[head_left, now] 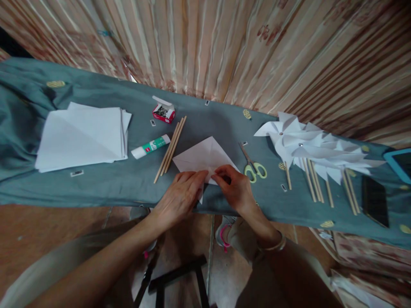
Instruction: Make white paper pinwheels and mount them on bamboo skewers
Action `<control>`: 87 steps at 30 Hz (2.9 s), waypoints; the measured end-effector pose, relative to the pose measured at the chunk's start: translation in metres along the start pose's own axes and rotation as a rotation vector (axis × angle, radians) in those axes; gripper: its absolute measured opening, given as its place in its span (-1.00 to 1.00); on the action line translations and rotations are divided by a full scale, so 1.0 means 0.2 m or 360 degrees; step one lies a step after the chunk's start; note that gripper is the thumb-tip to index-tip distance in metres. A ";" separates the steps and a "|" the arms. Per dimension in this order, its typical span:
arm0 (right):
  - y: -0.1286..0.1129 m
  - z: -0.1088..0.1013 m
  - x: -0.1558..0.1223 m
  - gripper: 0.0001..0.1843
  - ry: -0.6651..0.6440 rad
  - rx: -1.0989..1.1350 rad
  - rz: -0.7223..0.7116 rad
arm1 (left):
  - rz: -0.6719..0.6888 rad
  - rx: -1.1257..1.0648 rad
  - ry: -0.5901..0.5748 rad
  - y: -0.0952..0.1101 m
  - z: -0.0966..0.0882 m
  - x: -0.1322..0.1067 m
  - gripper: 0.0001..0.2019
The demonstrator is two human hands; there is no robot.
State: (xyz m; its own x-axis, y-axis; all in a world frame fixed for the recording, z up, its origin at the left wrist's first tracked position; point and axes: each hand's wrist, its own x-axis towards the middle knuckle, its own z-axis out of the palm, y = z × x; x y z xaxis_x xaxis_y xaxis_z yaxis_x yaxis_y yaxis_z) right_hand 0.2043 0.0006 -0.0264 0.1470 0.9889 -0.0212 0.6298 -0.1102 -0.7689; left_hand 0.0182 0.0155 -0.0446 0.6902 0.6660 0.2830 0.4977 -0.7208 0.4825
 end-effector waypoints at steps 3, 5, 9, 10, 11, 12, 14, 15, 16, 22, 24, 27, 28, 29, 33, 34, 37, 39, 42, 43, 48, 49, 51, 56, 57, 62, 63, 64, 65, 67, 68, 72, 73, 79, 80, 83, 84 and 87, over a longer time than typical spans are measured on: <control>0.00 -0.01 0.01 -0.92 -0.0031 0.0016 -0.0010 | -0.0022 -0.0022 -0.0007 0.00 0.01 0.00 -0.56; 0.00 -0.01 0.01 -0.93 -0.0039 0.0022 -0.0012 | -0.0051 -0.0039 0.0005 -0.01 0.01 -0.01 -0.53; 0.00 -0.01 0.02 -0.95 -0.0053 0.0010 0.0007 | -0.0110 -0.0086 0.0066 -0.01 0.02 0.00 -0.48; 0.00 -0.01 0.02 -0.95 -0.0057 0.0003 0.0013 | -0.0112 -0.0095 0.0078 -0.01 0.02 0.00 -0.47; 0.00 -0.01 0.02 -0.95 -0.0062 -0.0003 0.0017 | -0.0112 -0.0100 0.0085 -0.01 0.02 0.00 -0.47; 0.00 -0.01 0.02 -0.95 -0.0069 -0.0008 0.0020 | -0.0113 -0.0102 0.0087 -0.01 0.02 0.00 -0.47; 0.00 -0.01 0.02 -0.95 -0.0078 -0.0014 0.0027 | -0.0118 -0.0099 0.0076 -0.01 0.02 0.00 -0.46; 0.00 -0.01 0.03 -0.96 -0.0083 -0.0017 0.0030 | -0.0123 -0.0097 0.0071 -0.01 0.02 0.00 -0.46; 0.00 -0.01 0.03 -0.96 -0.0083 -0.0023 0.0034 | -0.0126 -0.0092 0.0070 -0.01 0.03 0.00 -0.45; -0.01 -0.01 0.04 -0.96 -0.0085 -0.0042 0.0033 | -0.0132 -0.0090 0.0034 -0.02 0.03 0.01 -0.42; -0.01 -0.01 0.04 -0.96 -0.0089 -0.0050 0.0035 | -0.0145 -0.0090 0.0021 -0.02 0.02 0.01 -0.41; -0.01 -0.01 0.04 -0.96 -0.0098 -0.0079 0.0032 | -0.0143 -0.0083 -0.0008 -0.02 0.02 0.02 -0.40; -0.01 -0.01 0.04 -0.97 -0.0098 -0.0086 0.0025 | -0.0135 -0.0078 -0.0026 -0.02 0.02 0.02 -0.39; -0.01 -0.01 0.04 -0.97 -0.0095 -0.0090 0.0016 | -0.0125 -0.0071 -0.0046 -0.02 0.02 0.03 -0.38; -0.02 -0.01 0.05 -0.97 -0.0077 -0.0093 0.0013 | -0.0093 -0.0044 -0.0128 -0.02 0.02 0.04 -0.35; -0.02 -0.01 0.05 -0.97 -0.0075 -0.0095 0.0014 | -0.0085 -0.0041 -0.0141 -0.02 0.02 0.04 -0.34; -0.01 -0.01 0.05 -0.98 -0.0077 -0.0103 0.0005 | -0.0063 -0.0021 -0.0163 -0.02 0.02 0.05 -0.33; -0.01 -0.01 0.05 -0.98 -0.0082 -0.0107 -0.0005 | -0.0063 0.0012 -0.0157 -0.02 0.02 0.05 -0.33; -0.01 -0.01 0.05 -0.98 -0.0083 -0.0129 -0.0005 | -0.0064 0.0042 -0.0139 -0.01 0.02 0.06 -0.31; -0.01 -0.01 0.05 -0.98 -0.0083 -0.0141 -0.0003 | -0.0061 0.0043 -0.0138 -0.01 0.02 0.06 -0.30; -0.02 -0.01 0.06 -0.96 -0.0086 -0.0179 0.0027 | -0.0052 0.0096 -0.0128 -0.01 0.03 0.06 -0.33; -0.02 -0.01 0.06 -0.96 -0.0084 -0.0185 0.0022 | -0.0050 0.0107 -0.0121 -0.01 0.03 0.06 -0.35; -0.02 -0.01 0.05 -0.96 -0.0084 -0.0230 -0.0010 | -0.0044 0.0120 -0.0108 -0.01 0.03 0.07 -0.39; -0.02 0.00 0.01 -0.90 0.0026 -0.0588 -0.0283 | -0.0042 0.0166 -0.0089 0.00 0.03 0.08 -0.41; -0.02 -0.01 0.01 -0.88 0.0065 -0.0656 -0.0387 | -0.0040 0.0178 -0.0090 0.00 0.03 0.08 -0.41; -0.01 0.00 -0.04 -0.74 0.0012 -0.0846 -0.0854 | -0.0023 0.0173 -0.0063 0.00 0.04 0.07 -0.39; -0.01 0.00 -0.05 -0.74 -0.0032 -0.0878 -0.0903 | -0.0022 0.0169 -0.0059 -0.01 0.04 0.07 -0.38; -0.01 0.01 -0.06 -0.74 -0.0070 -0.0907 -0.0933 | -0.0020 0.0171 -0.0061 -0.01 0.05 0.07 -0.38; -0.01 0.01 -0.06 -0.73 -0.0098 -0.0931 -0.0947 | -0.0020 0.0181 -0.0070 -0.01 0.05 0.06 -0.38; -0.01 0.02 -0.07 -0.71 -0.0126 -0.0962 -0.0939 | -0.0024 0.0214 -0.0085 -0.01 0.05 0.07 -0.38; -0.02 0.02 -0.07 -0.71 -0.0133 -0.0969 -0.0926 | -0.0024 0.0231 -0.0090 -0.01 0.05 0.07 -0.40; -0.02 0.03 -0.08 -0.72 -0.0149 -0.0972 -0.0869 | -0.0059 0.0287 -0.0113 0.00 0.02 0.10 -0.45; -0.02 0.03 -0.08 -0.72 -0.0154 -0.0973 -0.0856 | -0.0081 0.0304 -0.0125 0.01 0.01 0.11 -0.47; -0.01 0.03 -0.07 -0.74 -0.0080 -0.0860 -0.0845 | -0.0092 0.0346 -0.0132 0.02 0.00 0.14 -0.49; -0.01 0.02 -0.07 -0.74 -0.0042 -0.0797 -0.0850 | -0.0080 0.0321 -0.0113 0.01 0.00 0.14 -0.49; 0.01 -0.03 -0.04 -0.74 0.0124 -0.0602 -0.0828 | -0.0083 0.0174 -0.0066 -0.01 0.00 0.13 -0.50; 0.02 -0.05 -0.03 -0.74 0.0183 -0.0566 -0.0796 | -0.0096 0.0113 -0.0061 -0.02 0.01 0.13 -0.50; 0.07 -0.09 0.00 -0.71 0.0296 -0.0577 -0.0631 | -0.0113 -0.0035 -0.0036 -0.05 0.02 0.12 -0.51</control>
State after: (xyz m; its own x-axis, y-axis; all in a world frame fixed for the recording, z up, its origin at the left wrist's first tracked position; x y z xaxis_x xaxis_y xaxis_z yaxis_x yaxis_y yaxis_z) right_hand 0.2271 -0.0026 -0.0244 -0.0429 0.9310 0.3626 0.8809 0.2064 -0.4259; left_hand 0.0322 0.0373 -0.0451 0.6653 0.7107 0.2286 0.5346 -0.6673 0.5186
